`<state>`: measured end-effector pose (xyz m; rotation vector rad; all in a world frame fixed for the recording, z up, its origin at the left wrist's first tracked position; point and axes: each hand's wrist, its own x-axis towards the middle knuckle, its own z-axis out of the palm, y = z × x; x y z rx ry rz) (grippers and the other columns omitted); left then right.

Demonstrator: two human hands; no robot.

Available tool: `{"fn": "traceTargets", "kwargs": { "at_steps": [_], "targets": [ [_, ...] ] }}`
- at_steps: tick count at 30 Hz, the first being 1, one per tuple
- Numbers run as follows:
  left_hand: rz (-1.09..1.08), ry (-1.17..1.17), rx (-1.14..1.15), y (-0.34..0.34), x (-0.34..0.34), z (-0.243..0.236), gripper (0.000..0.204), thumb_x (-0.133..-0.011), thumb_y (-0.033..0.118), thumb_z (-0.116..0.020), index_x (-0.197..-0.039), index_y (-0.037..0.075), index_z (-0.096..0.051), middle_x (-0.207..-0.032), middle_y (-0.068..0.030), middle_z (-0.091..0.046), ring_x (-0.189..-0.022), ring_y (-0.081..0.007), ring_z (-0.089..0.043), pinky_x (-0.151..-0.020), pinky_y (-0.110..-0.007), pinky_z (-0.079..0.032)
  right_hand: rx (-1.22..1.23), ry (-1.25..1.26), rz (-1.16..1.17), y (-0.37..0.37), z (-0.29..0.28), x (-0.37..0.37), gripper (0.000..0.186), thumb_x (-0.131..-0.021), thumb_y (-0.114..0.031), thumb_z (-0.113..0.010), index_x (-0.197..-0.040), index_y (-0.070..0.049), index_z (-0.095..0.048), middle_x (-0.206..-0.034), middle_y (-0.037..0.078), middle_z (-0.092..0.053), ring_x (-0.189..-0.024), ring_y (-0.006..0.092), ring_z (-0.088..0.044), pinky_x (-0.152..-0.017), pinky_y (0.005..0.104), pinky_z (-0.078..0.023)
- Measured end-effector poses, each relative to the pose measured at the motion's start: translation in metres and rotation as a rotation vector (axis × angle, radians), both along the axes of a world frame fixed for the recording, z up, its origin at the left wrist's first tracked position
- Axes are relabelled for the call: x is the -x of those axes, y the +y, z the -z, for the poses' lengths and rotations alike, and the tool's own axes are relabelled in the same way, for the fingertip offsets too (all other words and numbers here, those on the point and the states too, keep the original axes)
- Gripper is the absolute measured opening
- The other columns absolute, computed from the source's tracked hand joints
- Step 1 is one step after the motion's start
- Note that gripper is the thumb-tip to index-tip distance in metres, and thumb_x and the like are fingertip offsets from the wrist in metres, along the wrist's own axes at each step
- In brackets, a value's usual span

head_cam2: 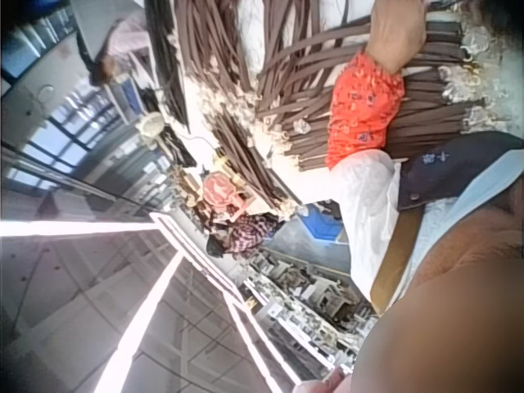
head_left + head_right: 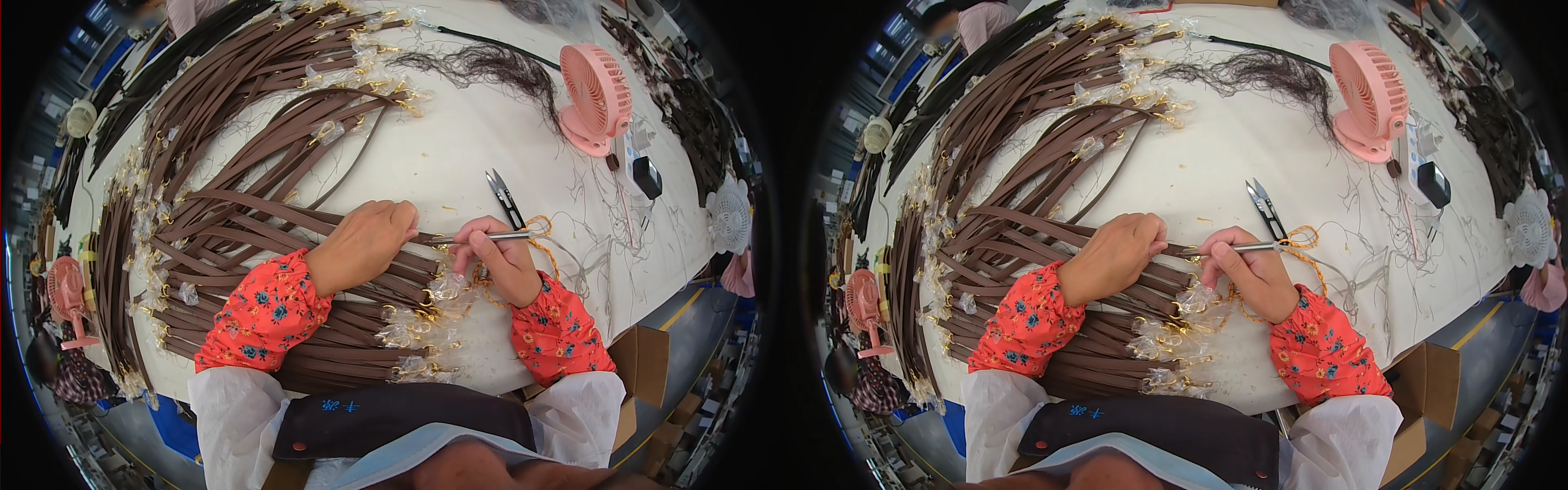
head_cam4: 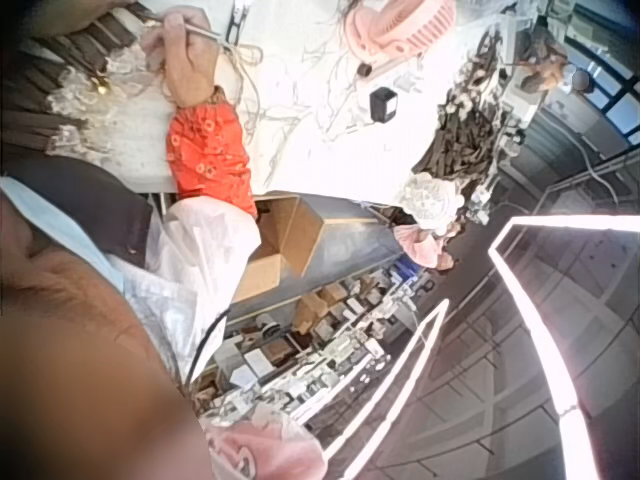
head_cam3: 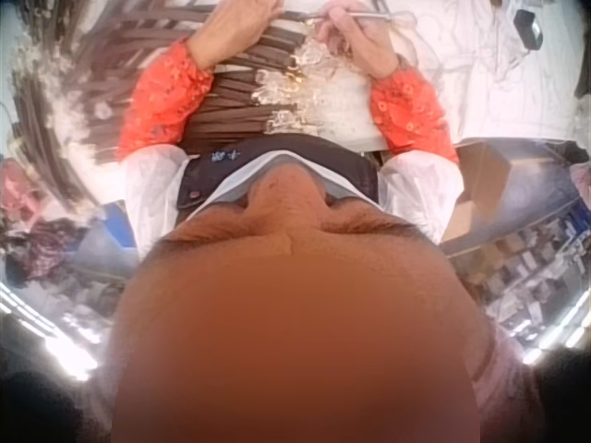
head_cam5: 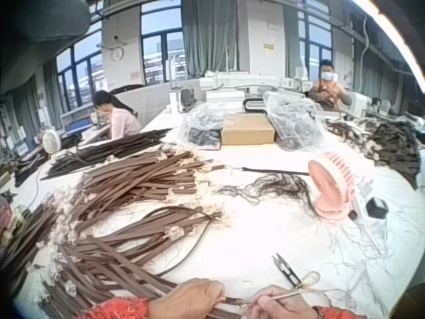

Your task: Finishing leather straps by trimming excess material and attaching metal clips.

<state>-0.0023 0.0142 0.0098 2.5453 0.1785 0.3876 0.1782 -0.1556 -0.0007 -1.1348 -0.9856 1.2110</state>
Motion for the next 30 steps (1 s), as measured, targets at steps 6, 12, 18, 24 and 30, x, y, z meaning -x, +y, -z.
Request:
{"fn": "traceTargets", "kwargs": {
  "at_steps": [6,12,18,24,30],
  "targets": [
    [0.001,-0.001,0.006,0.0,0.0,0.001,0.014,-0.094,0.011,-0.056,-0.091,0.002,-0.045,-0.076,-0.0168,-0.057,-0.075,-0.0383,-0.056,-0.068,-0.046,-0.044,0.009,0.011,0.002,0.0,0.001,0.0,0.028,-0.105,-0.024,-0.043,-0.11,0.001,-0.054,-0.083,0.007,-0.063,-0.077,0.0128,-0.06,-0.073,0.0274,-0.048],
    [-0.008,0.006,0.003,0.0,0.0,0.0,0.014,-0.094,0.011,-0.056,-0.092,0.002,-0.046,-0.076,-0.0169,-0.057,-0.075,-0.0381,-0.056,-0.069,-0.046,-0.044,0.003,-0.003,-0.002,0.0,0.0,0.0,0.028,-0.106,-0.025,-0.043,-0.11,0.001,-0.054,-0.083,0.007,-0.063,-0.077,0.0127,-0.06,-0.073,0.0272,-0.048],
    [-0.121,0.126,0.158,0.003,-0.001,0.002,0.015,-0.093,0.01,-0.057,-0.095,0.0,-0.045,-0.078,-0.017,-0.058,-0.078,-0.0384,-0.058,-0.069,-0.046,-0.046,-0.007,-0.006,-0.002,0.0,0.002,-0.002,0.026,-0.105,-0.023,-0.044,-0.11,0.001,-0.053,-0.084,0.007,-0.063,-0.078,0.0127,-0.06,-0.074,0.0275,-0.049],
    [0.089,0.06,0.202,0.007,0.005,-0.003,0.013,-0.088,0.012,-0.067,-0.095,0.002,-0.061,-0.081,-0.0129,-0.061,-0.071,-0.0309,-0.06,-0.064,-0.037,-0.048,-0.088,-0.13,0.079,0.0,-0.001,0.001,0.015,-0.103,-0.015,-0.047,-0.107,-0.001,-0.052,-0.088,0.008,-0.064,-0.079,0.0138,-0.062,-0.076,0.028,-0.049],
    [0.312,0.427,0.483,0.012,0.009,-0.023,0.015,-0.086,0.017,-0.07,-0.091,0.002,-0.071,-0.076,-0.0114,-0.068,-0.064,-0.0244,-0.062,-0.063,-0.033,-0.049,-0.017,-0.208,0.005,-0.003,-0.011,0.003,0.018,-0.103,-0.015,-0.046,-0.107,0.001,-0.053,-0.091,0.01,-0.067,-0.083,0.017,-0.068,-0.077,0.0298,-0.053]
  ]
}}
